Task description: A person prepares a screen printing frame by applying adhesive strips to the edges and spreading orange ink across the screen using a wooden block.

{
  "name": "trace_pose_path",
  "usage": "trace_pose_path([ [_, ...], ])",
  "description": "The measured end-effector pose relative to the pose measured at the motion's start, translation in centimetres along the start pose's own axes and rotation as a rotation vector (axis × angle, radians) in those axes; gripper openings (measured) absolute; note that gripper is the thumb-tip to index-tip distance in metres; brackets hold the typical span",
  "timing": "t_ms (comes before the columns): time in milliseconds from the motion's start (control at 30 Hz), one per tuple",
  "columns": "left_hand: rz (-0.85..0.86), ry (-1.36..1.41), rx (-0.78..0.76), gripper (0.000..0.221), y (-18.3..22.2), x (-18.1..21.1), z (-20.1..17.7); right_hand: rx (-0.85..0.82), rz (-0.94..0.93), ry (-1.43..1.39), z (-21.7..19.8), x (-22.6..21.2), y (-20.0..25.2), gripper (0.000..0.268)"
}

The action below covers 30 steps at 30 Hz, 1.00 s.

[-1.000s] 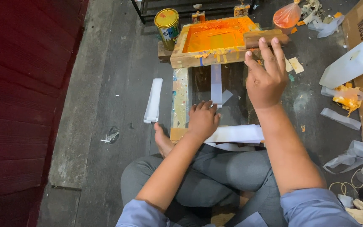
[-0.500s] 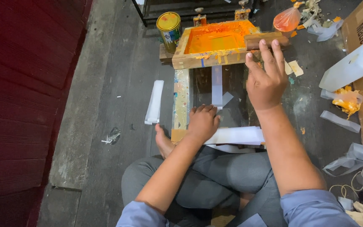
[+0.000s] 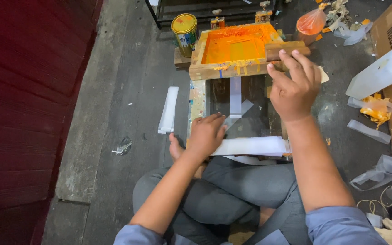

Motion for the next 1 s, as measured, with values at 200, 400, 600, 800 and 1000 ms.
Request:
trace_pose_path([
  [200,-0.114,0.101,0.213,0.021,3.3,-4.3,-1.0,-0.256,0.024,-0.050,-1.8,0.1,-0.4,0.003],
  [400,-0.492,0.450,0.271,0.031,2.9,-7.2,-0.2,-0.642,0.033,-0.030,-1.3,0.9,0.8,0.046],
  [600,-0.462,0.593,0.353,0.055,2.5,-8.4,1.7,-0.908,0.045,0.003,0.4,1.3,2.8,0.069],
  [800,-0.449,0.551,0.251,0.056,2.4,-8.7,2.0,-1.100,0.041,0.025,2.8,1.8,5.6,0.078],
  [1000,-0.457,0.597,0.238,0.046,2.2,-9.9,3.8,-1.209,0.031,0.015,5.0,3.0,7.9,0.083],
])
Point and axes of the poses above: each hand's wrist, its own y-axis away from the middle knuckle, its own z-axis out of the palm, x = y × z, the point moved 4 cm from there along -y, towards the middle knuckle, and after that the axes turned 7 degrees about z, right-handed, at the moved point
